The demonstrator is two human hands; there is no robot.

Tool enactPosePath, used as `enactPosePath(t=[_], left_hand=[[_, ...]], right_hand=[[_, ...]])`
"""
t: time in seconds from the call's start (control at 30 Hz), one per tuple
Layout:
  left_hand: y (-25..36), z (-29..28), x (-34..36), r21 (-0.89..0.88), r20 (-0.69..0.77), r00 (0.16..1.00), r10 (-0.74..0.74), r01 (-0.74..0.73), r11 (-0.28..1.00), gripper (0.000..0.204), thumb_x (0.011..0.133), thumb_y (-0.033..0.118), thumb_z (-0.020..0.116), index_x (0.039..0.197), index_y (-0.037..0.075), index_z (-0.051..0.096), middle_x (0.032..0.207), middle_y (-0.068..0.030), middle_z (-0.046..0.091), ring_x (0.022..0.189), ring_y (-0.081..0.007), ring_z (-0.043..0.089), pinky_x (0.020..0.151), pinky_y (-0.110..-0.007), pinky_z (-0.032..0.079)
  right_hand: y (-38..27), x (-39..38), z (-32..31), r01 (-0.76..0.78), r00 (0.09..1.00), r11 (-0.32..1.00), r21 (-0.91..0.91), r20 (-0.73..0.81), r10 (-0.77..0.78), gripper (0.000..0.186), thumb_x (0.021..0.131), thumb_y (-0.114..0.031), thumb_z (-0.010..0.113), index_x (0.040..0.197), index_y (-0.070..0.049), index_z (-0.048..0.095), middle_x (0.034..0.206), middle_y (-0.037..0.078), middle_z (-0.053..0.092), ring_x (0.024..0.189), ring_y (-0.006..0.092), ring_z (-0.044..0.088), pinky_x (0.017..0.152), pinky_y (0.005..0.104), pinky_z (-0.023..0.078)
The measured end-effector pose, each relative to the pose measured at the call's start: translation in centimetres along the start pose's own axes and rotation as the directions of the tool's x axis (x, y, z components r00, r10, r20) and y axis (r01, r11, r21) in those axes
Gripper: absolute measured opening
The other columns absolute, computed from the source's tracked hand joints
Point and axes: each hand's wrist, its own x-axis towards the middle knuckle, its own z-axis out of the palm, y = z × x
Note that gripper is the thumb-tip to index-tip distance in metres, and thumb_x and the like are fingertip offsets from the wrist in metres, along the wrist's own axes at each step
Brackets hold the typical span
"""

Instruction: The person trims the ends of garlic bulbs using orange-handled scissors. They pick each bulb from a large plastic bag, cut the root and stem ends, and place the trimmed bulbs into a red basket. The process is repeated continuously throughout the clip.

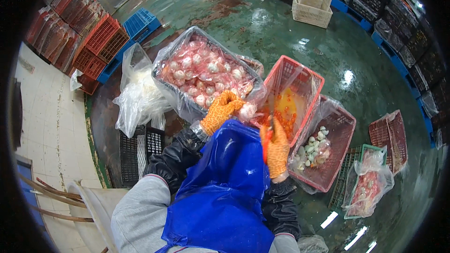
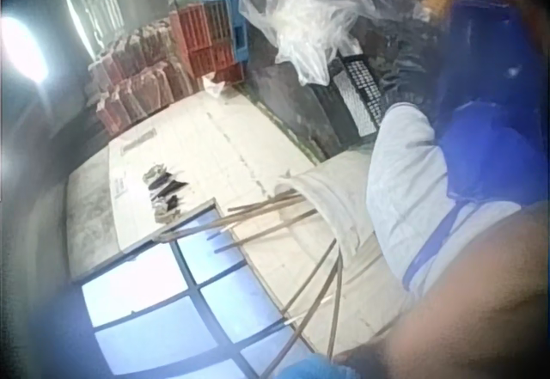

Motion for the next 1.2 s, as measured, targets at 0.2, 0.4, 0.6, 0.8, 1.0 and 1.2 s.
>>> enactPosePath(t=[0.2, 0.4, 0.6, 0.8, 1.0, 1.2], left_hand=[[0.2, 3.4, -1.2, 0.33, 0.159, 0.987, 0.013, -0.066, 0.942, 0.014, 0.091, 0.019, 0.057, 0.093, 0.005, 0.056, 0.085, -0.005, 0.062, 0.077, -0.0122, 0.057, 0.069, -0.029, 0.047], [-2.4, 4.4, -0.5, 0.144, 0.114, 0.992, 0.06, -0.076, 0.987, 0.025, 0.093, 0.028, 0.057, 0.102, 0.004, 0.057, 0.092, -0.0068, 0.064, 0.083, -0.0204, 0.062, 0.071, -0.036, 0.049], [0.2, 6.6, -3.6, -0.257, 0.361, 0.921, -0.148, 0.251, 0.933, 0.038, 0.094, 0.032, 0.056, 0.118, 0.003, 0.053, 0.107, -0.0093, 0.062, 0.095, -0.0172, 0.058, 0.083, -0.029, 0.049], [-2.6, 5.5, -2.4, -0.303, 0.156, 0.938, -0.311, 0.345, 0.888, 0.023, 0.094, 0.032, 0.056, 0.095, 0.009, 0.055, 0.067, -0.0029, 0.057, 0.046, -0.0115, 0.053, 0.036, -0.023, 0.04], [-2.5, 4.8, -1.3, 0.024, 0.177, 0.978, -0.109, 0.107, 0.994, 0.028, 0.092, 0.035, 0.057, 0.095, 0.007, 0.058, 0.071, -0.0037, 0.059, 0.054, -0.0115, 0.054, 0.044, -0.025, 0.043], [1.4, 5.0, -0.9, -0.668, 0.376, 0.896, -0.237, 0.44, 0.6, 0.048, 0.095, 0.049, 0.045, 0.112, 0.006, 0.059, 0.09, -0.0049, 0.064, 0.081, -0.0118, 0.061, 0.07, -0.029, 0.052]], right_hand=[[-0.4, 0.4, 0.3, -0.337, 0.941, 0.734, 0.59, 0.226, 0.25, 0.037, 0.087, -0.013, 0.064, 0.123, -0.007, 0.053, 0.075, -0.001, 0.057, 0.051, 0.0064, 0.049, 0.043, 0.02, 0.038], [3.3, -0.2, 1.2, -0.315, 0.94, 0.627, 0.712, 0.144, 0.309, 0.041, 0.085, -0.009, 0.064, 0.125, -0.009, 0.052, 0.08, 0.001, 0.057, 0.054, 0.0102, 0.052, 0.045, 0.0227, 0.042], [5.2, -0.5, 2.7, -0.147, 0.96, 0.58, 0.801, -0.024, 0.278, 0.04, 0.088, -0.003, 0.059, 0.127, -0.004, 0.049, 0.107, 0.004, 0.057, 0.088, 0.0142, 0.056, 0.07, 0.0239, 0.049], [2.3, -0.8, 1.7, -0.208, 0.97, 0.746, 0.632, 0.034, 0.241, 0.035, 0.09, -0.002, 0.058, 0.124, -0.001, 0.051, 0.114, 0.005, 0.056, 0.098, 0.0132, 0.055, 0.082, 0.0247, 0.048], [0.5, 0.5, -0.6, -0.376, 0.923, 0.72, 0.583, 0.303, 0.237, 0.037, 0.087, -0.01, 0.065, 0.121, -0.001, 0.052, 0.101, 0.004, 0.06, 0.087, 0.0119, 0.058, 0.071, 0.0235, 0.048], [1.2, 0.7, -0.1, -0.286, 0.95, 0.599, 0.748, 0.137, 0.282, 0.037, 0.087, -0.007, 0.063, 0.122, -0.005, 0.052, 0.097, 0.002, 0.058, 0.07, 0.0087, 0.055, 0.055, 0.0209, 0.046]])
